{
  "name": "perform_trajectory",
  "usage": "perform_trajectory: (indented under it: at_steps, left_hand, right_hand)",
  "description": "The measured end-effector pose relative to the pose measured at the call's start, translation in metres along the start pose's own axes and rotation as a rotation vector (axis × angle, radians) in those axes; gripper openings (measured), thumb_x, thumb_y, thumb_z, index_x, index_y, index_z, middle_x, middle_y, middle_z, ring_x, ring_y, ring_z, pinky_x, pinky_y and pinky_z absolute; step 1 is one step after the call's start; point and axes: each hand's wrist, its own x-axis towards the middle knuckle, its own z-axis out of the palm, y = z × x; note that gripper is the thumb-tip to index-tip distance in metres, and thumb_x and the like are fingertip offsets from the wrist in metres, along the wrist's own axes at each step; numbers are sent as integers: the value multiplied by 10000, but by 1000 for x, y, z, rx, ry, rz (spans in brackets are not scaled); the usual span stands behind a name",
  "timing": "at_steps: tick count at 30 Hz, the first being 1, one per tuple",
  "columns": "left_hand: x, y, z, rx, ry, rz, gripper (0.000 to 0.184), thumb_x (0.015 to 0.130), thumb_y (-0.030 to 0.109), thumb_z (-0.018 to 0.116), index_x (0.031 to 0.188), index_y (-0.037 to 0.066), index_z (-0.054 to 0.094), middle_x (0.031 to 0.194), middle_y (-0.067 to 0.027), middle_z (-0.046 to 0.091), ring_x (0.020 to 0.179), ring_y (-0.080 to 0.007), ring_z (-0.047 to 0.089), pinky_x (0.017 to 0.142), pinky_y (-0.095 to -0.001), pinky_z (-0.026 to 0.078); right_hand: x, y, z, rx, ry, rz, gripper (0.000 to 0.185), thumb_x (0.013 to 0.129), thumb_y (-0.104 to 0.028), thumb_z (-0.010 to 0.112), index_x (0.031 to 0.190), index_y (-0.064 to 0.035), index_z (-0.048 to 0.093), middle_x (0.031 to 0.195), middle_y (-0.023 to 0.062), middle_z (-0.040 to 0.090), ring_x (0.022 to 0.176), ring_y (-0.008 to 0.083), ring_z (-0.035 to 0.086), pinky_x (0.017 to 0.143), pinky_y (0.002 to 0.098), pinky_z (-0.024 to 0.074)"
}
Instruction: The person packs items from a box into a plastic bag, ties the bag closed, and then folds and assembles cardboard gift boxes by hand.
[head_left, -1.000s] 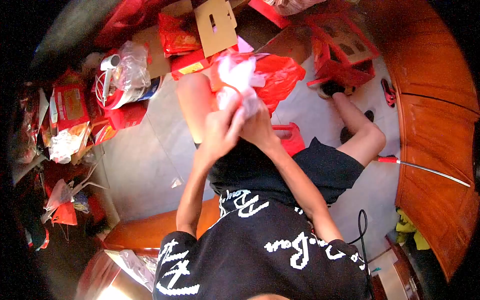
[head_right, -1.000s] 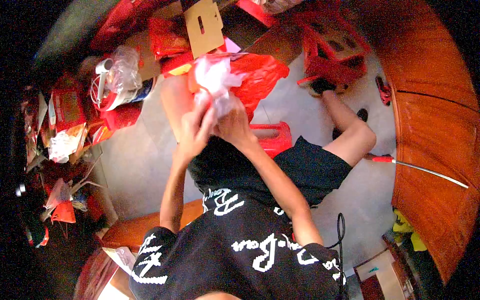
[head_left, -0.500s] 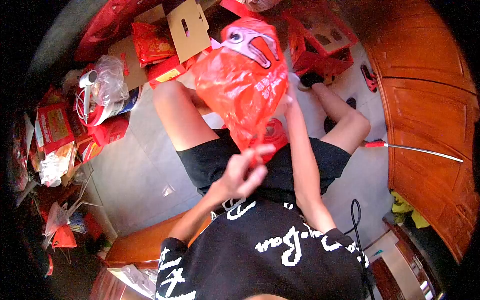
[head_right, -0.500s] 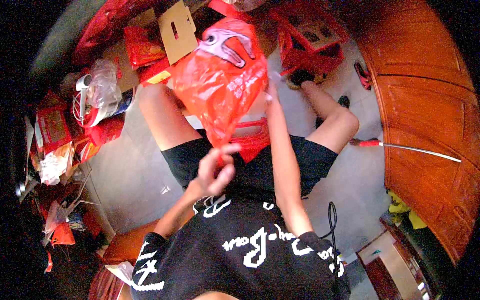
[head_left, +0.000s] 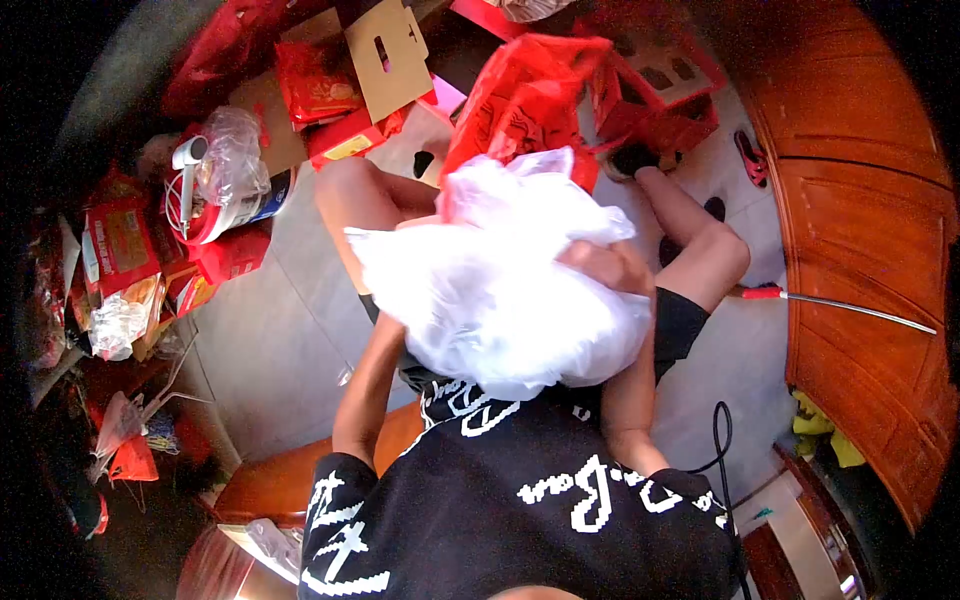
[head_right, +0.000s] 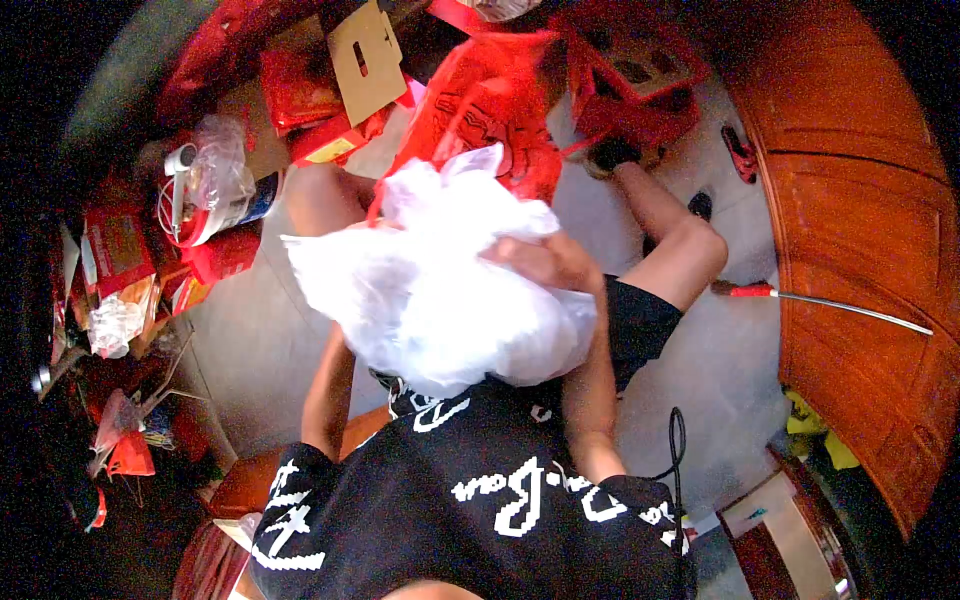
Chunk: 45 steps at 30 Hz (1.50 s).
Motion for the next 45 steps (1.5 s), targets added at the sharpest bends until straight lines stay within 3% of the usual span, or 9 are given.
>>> perform_trajectory:
  at_steps: [11, 17, 19, 26, 30, 35, 38, 43, 45]
  left_hand:
    - [-58, -1, -55, 110, 401, 7, 338, 964, 270, 462, 1062, -22, 600, 746, -90, 595, 627, -161, 541, 596, -324, 414]
    - [-24, 47, -19, 629, -305, 206, 129, 851, 116, 530, 856, 1, 587, 645, -162, 510, 601, -348, 539, 587, -409, 421]
    - [-19, 50, -6, 746, -469, 194, 99, 847, 111, 549, 845, 16, 575, 634, -153, 523, 605, -353, 555, 584, -435, 422]
    - [-21, 45, 0, 801, -563, 227, 431, 843, 120, 590, 1268, 61, 637, 661, -159, 582, 628, -340, 593, 586, -454, 449]
    - [-25, 33, -9, 925, -481, 161, 477, 875, 171, 609, 1340, 66, 590, 627, -167, 562, 601, -338, 585, 588, -446, 452]
    - [-35, 22, -13, 741, -443, 85, 605, 920, 182, 601, 1496, 97, 438, 567, -175, 496, 551, -326, 550, 563, -418, 438]
    - [-35, 31, -12, 552, -444, -119, 694, 943, 139, 579, 1577, 123, 297, 880, -196, 685, 520, -243, 511, 537, -352, 427]
    - [-35, 6, 4, -155, -277, 10, 776, 960, 82, 532, 1620, 145, 131, 1594, -137, 263, 586, -88, 438, 551, -249, 402]
    - [-30, 13, 14, -60, -275, -69, 752, 973, 89, 534, 1618, 141, 150, 1214, -93, 498, 605, -79, 417, 562, -240, 391]
  right_hand:
    - [49, 41, 73, -54, -391, -252, 405, 689, -218, 791, 989, 24, 667, 1217, 211, 629, 1195, 373, 569, 1025, 420, 436]
    - [49, 41, 111, 24, -282, 5, 279, 765, -175, 695, 991, -12, 686, 1084, 148, 705, 962, 217, 669, 886, 369, 511]
    - [52, 103, 113, 338, -344, 127, 223, 828, -131, 599, 1006, -34, 692, 995, 75, 700, 897, 159, 649, 853, 348, 519]
    - [36, 139, 39, 632, 169, 424, 256, 860, -174, 601, 1058, -33, 681, 1056, 89, 689, 967, 185, 635, 887, 362, 514]
    - [31, 144, -7, 608, 398, 402, 278, 878, -198, 602, 1088, -32, 674, 1091, 97, 682, 1007, 200, 627, 906, 369, 511]
    - [60, 173, -50, 399, 578, 384, 306, 901, -229, 603, 1125, -31, 666, 1135, 106, 674, 1056, 218, 618, 930, 379, 508]
    - [59, 201, -45, 48, 567, 435, 323, 914, -247, 604, 1147, -30, 661, 1162, 112, 669, 1086, 229, 612, 944, 385, 506]
    - [14, 233, -14, -788, 30, 760, 354, 937, -277, 605, 1184, -29, 653, 1205, 122, 661, 1136, 248, 602, 969, 395, 502]
    - [7, 234, -12, -938, -231, 886, 366, 946, -289, 605, 1199, -29, 650, 1223, 126, 658, 1156, 255, 598, 978, 399, 501]
